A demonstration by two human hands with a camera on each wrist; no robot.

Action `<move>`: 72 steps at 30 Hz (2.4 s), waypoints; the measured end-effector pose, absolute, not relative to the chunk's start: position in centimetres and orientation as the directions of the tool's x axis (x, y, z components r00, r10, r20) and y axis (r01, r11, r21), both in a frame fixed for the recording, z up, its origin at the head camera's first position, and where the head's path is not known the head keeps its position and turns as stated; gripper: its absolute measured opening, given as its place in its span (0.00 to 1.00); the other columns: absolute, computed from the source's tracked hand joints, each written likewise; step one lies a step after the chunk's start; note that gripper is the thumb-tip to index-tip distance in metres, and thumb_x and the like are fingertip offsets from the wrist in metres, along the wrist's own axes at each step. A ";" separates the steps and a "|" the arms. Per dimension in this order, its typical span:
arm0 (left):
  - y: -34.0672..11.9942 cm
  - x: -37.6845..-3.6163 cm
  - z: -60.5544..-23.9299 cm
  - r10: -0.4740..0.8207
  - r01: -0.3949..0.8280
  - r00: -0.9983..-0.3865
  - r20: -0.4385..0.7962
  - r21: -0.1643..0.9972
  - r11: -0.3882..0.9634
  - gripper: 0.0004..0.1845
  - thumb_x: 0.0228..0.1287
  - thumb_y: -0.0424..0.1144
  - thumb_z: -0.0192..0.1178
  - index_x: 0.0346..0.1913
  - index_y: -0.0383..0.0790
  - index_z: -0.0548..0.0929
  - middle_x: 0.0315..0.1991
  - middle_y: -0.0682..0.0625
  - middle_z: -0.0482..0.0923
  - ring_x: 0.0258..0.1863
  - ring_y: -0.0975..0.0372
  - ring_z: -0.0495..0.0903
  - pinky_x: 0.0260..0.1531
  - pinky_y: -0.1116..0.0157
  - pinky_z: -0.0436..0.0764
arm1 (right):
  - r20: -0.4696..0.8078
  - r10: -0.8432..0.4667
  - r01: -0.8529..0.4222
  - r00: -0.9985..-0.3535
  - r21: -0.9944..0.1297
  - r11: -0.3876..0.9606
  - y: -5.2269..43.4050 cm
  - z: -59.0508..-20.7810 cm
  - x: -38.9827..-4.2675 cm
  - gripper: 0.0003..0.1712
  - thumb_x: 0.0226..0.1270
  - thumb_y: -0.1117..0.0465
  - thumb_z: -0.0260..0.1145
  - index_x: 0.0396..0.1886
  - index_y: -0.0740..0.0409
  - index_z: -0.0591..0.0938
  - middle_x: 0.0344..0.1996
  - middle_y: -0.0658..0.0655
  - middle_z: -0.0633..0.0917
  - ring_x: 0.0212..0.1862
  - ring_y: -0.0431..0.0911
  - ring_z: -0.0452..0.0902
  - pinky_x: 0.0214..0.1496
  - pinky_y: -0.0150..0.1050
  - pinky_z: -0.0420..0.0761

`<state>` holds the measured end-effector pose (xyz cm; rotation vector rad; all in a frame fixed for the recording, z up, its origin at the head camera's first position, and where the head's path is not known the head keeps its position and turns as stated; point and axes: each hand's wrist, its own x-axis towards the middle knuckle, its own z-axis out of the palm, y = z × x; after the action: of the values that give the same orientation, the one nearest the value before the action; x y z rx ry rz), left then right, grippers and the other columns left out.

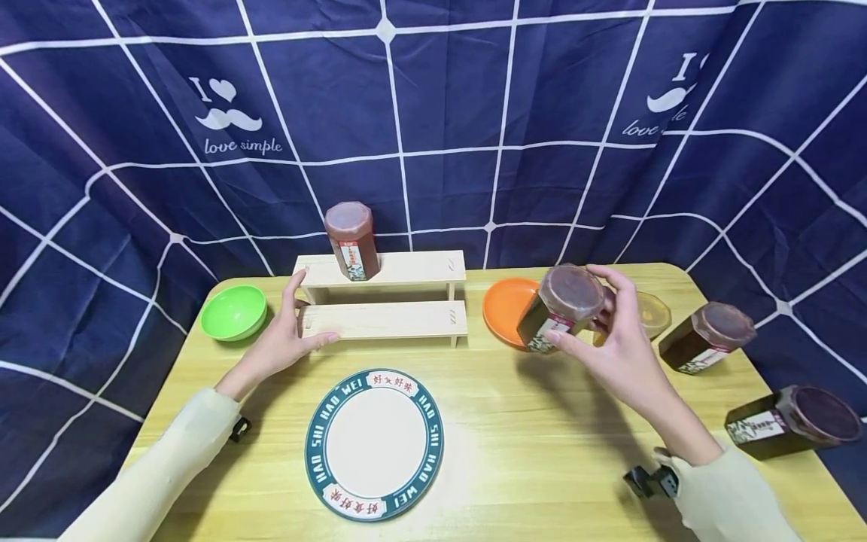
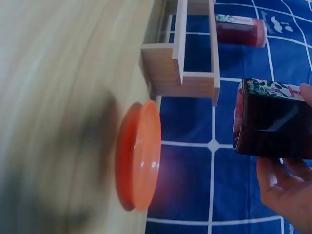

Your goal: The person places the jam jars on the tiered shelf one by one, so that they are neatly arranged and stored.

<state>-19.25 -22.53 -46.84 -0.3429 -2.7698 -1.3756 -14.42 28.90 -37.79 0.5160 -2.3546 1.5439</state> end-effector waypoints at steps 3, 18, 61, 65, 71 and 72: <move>-22.5 -19.3 -46.9 0.184 0.210 -0.975 0.125 0.784 0.584 0.71 0.62 0.44 0.84 0.89 0.58 0.35 0.69 0.25 0.73 0.66 0.39 0.77 0.67 0.37 0.72 | 0.421 -0.174 -0.456 -0.890 -0.834 0.310 28.0 -37.5 -15.5 0.63 0.54 0.88 0.76 0.84 0.51 0.59 0.63 0.53 0.83 0.58 0.40 0.83 0.57 0.26 0.80; -22.6 -19.2 -46.8 0.188 0.213 -0.974 0.126 0.789 0.576 0.71 0.63 0.44 0.84 0.89 0.58 0.34 0.69 0.24 0.72 0.65 0.39 0.77 0.67 0.37 0.72 | 0.428 -0.257 -0.489 -0.866 -0.832 0.262 23.4 -37.0 -20.4 0.60 0.58 0.82 0.79 0.83 0.49 0.59 0.65 0.57 0.80 0.61 0.46 0.81 0.61 0.30 0.78; -22.6 -19.2 -46.8 0.176 0.217 -0.975 0.138 0.773 0.596 0.71 0.62 0.43 0.84 0.89 0.55 0.35 0.63 0.27 0.76 0.61 0.40 0.78 0.62 0.40 0.75 | 0.358 -0.511 -0.475 -0.781 -0.872 0.117 12.9 -37.0 -29.1 0.55 0.67 0.74 0.77 0.85 0.55 0.55 0.69 0.64 0.75 0.66 0.55 0.78 0.65 0.48 0.79; -22.6 -19.1 -46.8 0.176 0.212 -0.976 0.132 0.773 0.598 0.71 0.62 0.43 0.84 0.89 0.55 0.35 0.63 0.27 0.77 0.61 0.40 0.79 0.62 0.39 0.75 | 0.351 -0.525 -0.472 -0.775 -0.874 0.113 12.6 -37.1 -29.4 0.55 0.68 0.74 0.77 0.85 0.57 0.55 0.70 0.63 0.73 0.66 0.55 0.78 0.65 0.46 0.79; -22.5 -19.0 -46.9 0.172 0.201 -0.978 0.120 0.774 0.600 0.71 0.61 0.45 0.85 0.89 0.57 0.35 0.63 0.26 0.77 0.61 0.39 0.80 0.63 0.38 0.75 | 0.340 -0.530 -0.452 -0.777 -0.887 0.094 12.4 -37.5 -29.8 0.55 0.68 0.76 0.76 0.85 0.56 0.55 0.72 0.62 0.71 0.66 0.56 0.78 0.67 0.48 0.78; -22.5 -19.0 -46.9 0.171 0.200 -0.978 0.120 0.774 0.601 0.71 0.61 0.45 0.85 0.89 0.57 0.36 0.64 0.26 0.76 0.62 0.39 0.79 0.63 0.38 0.74 | 0.337 -0.530 -0.448 -0.778 -0.889 0.092 12.4 -37.6 -29.9 0.55 0.68 0.76 0.76 0.85 0.56 0.55 0.72 0.61 0.70 0.67 0.56 0.78 0.68 0.50 0.77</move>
<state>-19.04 -22.54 -46.90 -0.3230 -2.7809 -1.3501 -29.88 12.35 -37.57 1.0640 -2.3717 1.8848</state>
